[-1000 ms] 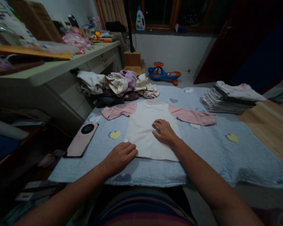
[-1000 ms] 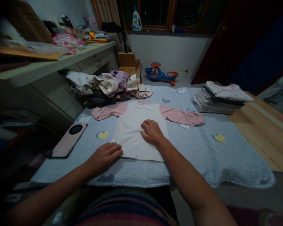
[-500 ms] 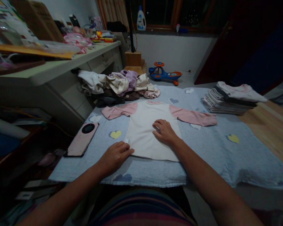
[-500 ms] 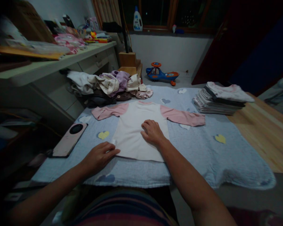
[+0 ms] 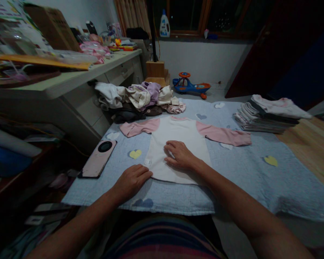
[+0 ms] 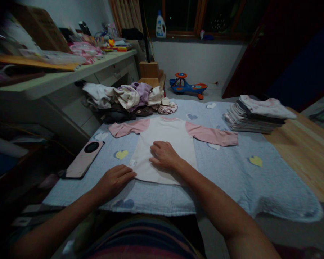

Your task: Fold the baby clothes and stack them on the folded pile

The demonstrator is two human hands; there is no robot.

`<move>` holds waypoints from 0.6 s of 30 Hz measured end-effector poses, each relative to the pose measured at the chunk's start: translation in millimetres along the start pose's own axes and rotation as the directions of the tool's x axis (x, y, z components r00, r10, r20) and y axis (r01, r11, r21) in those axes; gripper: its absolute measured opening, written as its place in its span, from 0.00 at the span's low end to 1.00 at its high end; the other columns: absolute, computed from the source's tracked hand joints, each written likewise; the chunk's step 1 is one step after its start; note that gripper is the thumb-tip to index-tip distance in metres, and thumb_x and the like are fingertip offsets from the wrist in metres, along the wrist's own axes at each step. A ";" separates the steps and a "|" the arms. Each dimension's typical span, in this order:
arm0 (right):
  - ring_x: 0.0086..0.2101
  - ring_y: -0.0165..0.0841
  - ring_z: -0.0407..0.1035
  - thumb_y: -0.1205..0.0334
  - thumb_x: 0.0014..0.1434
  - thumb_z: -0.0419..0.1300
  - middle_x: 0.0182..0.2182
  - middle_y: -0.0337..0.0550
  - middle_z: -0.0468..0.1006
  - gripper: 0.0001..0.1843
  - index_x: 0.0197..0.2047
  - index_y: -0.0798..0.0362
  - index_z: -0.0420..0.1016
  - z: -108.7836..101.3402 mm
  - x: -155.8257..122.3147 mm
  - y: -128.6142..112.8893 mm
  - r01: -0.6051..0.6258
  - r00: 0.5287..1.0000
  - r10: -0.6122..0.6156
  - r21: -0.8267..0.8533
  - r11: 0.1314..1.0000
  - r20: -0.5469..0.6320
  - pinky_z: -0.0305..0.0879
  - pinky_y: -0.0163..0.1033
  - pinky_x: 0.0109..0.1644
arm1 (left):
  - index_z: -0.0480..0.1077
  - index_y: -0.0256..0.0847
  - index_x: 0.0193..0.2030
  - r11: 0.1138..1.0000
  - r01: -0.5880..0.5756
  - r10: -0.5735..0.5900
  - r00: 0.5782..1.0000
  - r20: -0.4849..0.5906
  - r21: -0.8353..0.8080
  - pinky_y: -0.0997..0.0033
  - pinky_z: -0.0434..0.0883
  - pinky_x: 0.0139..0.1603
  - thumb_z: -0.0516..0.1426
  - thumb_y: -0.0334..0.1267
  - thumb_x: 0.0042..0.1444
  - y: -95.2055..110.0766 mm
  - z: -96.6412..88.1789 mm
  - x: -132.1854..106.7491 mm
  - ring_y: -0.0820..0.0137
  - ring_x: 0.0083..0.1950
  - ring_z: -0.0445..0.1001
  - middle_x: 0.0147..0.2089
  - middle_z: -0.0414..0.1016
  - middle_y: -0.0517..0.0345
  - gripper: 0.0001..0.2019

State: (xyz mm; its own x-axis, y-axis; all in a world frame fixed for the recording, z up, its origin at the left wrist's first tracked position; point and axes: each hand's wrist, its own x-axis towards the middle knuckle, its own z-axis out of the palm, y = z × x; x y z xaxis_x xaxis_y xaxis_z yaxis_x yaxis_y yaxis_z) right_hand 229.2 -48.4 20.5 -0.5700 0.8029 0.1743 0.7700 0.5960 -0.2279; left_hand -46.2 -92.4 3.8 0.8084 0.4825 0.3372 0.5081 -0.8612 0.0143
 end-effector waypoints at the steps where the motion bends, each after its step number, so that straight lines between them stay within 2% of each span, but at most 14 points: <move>1: 0.57 0.44 0.62 0.49 0.62 0.59 0.60 0.55 0.67 0.23 0.56 0.53 0.70 3.4 -0.1 -3.3 0.025 1.000 -0.025 0.002 1.000 0.007 0.56 0.49 0.59 | 0.73 0.38 0.44 1.000 0.017 -0.018 1.000 -0.009 -0.016 0.69 0.68 0.37 0.55 0.28 0.62 -0.2 1.2 -0.1 0.67 0.37 0.71 0.37 0.75 0.54 0.07; 6: 0.65 0.47 0.52 0.46 0.65 0.55 0.68 0.55 0.58 0.30 0.65 0.51 0.63 16.8 -3.6 -7.0 0.020 0.998 -0.019 -0.030 0.999 0.057 0.48 0.56 0.65 | 0.74 0.40 0.44 0.998 0.043 -0.044 0.999 -0.018 -0.047 0.70 0.68 0.37 0.54 0.28 0.63 -0.3 1.1 -0.6 0.68 0.37 0.71 0.37 0.74 0.54 0.08; 12: 0.67 0.47 0.48 0.45 0.67 0.52 0.69 0.50 0.55 0.30 0.68 0.48 0.59 21.0 -3.0 -5.0 -0.043 0.996 0.044 -0.024 0.999 0.074 0.44 0.59 0.67 | 0.73 0.41 0.46 1.000 0.017 -0.017 0.999 0.046 0.005 0.67 0.69 0.39 0.55 0.28 0.62 0.2 -7.3 -3.3 0.66 0.39 0.71 0.40 0.74 0.53 0.09; 15: 0.67 0.48 0.48 0.47 0.67 0.52 0.69 0.52 0.57 0.30 0.67 0.49 0.60 22.1 -3.0 -5.6 -0.066 0.997 0.067 -0.030 0.997 0.040 0.44 0.59 0.67 | 0.73 0.40 0.45 0.999 0.037 -0.038 0.996 0.079 0.023 0.66 0.69 0.39 0.55 0.27 0.61 -0.5 -10.5 -4.9 0.65 0.39 0.69 0.39 0.73 0.53 0.08; 18: 0.65 0.48 0.51 0.53 0.65 0.56 0.67 0.56 0.59 0.28 0.65 0.54 0.62 18.9 -4.5 -6.2 -0.077 0.995 0.073 -0.042 0.996 -0.072 0.46 0.56 0.66 | 0.73 0.40 0.43 0.994 0.103 -0.100 0.988 0.118 -0.020 0.67 0.68 0.39 0.55 0.25 0.60 -1.2 -13.7 -5.6 0.66 0.39 0.69 0.39 0.72 0.54 0.10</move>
State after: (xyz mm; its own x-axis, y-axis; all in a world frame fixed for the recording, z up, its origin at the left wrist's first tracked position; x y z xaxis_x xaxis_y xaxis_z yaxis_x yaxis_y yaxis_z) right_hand 221.6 -55.6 3.0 -0.4899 0.8422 0.2252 0.8227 0.5321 -0.2000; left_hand -55.4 -96.3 14.8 0.7827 0.5819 0.2209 0.5829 -0.8097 0.0676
